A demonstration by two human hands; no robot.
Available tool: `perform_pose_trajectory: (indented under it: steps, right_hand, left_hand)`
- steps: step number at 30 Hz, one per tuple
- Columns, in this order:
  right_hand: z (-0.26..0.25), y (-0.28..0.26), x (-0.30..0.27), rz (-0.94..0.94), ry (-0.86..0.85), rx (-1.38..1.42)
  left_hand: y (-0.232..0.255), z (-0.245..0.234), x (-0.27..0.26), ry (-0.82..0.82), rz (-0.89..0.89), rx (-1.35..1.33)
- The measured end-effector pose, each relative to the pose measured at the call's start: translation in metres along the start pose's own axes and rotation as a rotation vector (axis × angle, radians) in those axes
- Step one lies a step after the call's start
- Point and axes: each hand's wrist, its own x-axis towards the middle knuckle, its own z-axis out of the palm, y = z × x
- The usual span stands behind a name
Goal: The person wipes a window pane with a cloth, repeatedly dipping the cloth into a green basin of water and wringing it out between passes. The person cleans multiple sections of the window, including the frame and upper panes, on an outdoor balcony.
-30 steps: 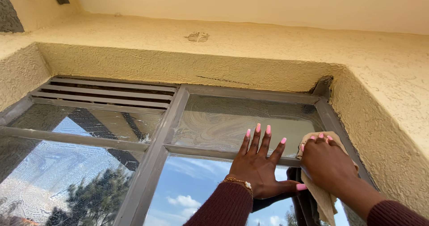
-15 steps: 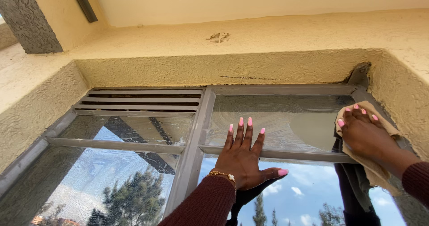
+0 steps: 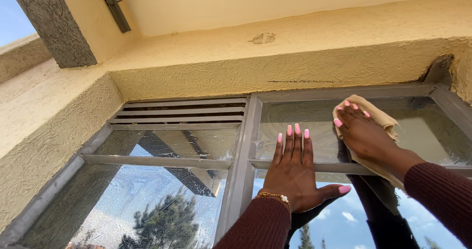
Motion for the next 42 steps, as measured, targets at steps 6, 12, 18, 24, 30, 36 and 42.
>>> perform_pose_trajectory:
  steps: [6,12,18,24,30,36,42]
  right_hand:
    - [-0.027,-0.068,-0.022,-0.163,-0.181,0.185]
    - [-0.086,-0.091,-0.046,-0.212,-0.393,0.309]
    - [-0.103,-0.033,-0.062,0.298,-0.481,0.411]
    - [-0.074,0.056,-0.03,-0.108,-0.314,-0.048]
    - [-0.053,0.051,-0.003,-0.01,-0.27,-0.153]
    - [-0.032,0.028,0.022,-0.005,-0.261,-0.137]
    - [-0.025,-0.024,0.034,-0.125,-0.198,0.048]
  left_hand:
    - [-0.009,-0.008,-0.008,0.001,-0.032,-0.01]
    - [-0.008,-0.017,-0.008,-0.075,-0.076,-0.007]
    - [-0.014,-0.021,-0.007,-0.136,-0.072,-0.055]
    - [-0.027,-0.01,-0.008,-0.114,-0.045,-0.087]
    - [-0.048,-0.01,-0.014,-0.086,-0.051,-0.099]
    - [-0.053,-0.002,-0.009,0.882,0.14,0.708]
    - [-0.053,-0.001,-0.01,-0.062,-0.023,-0.104]
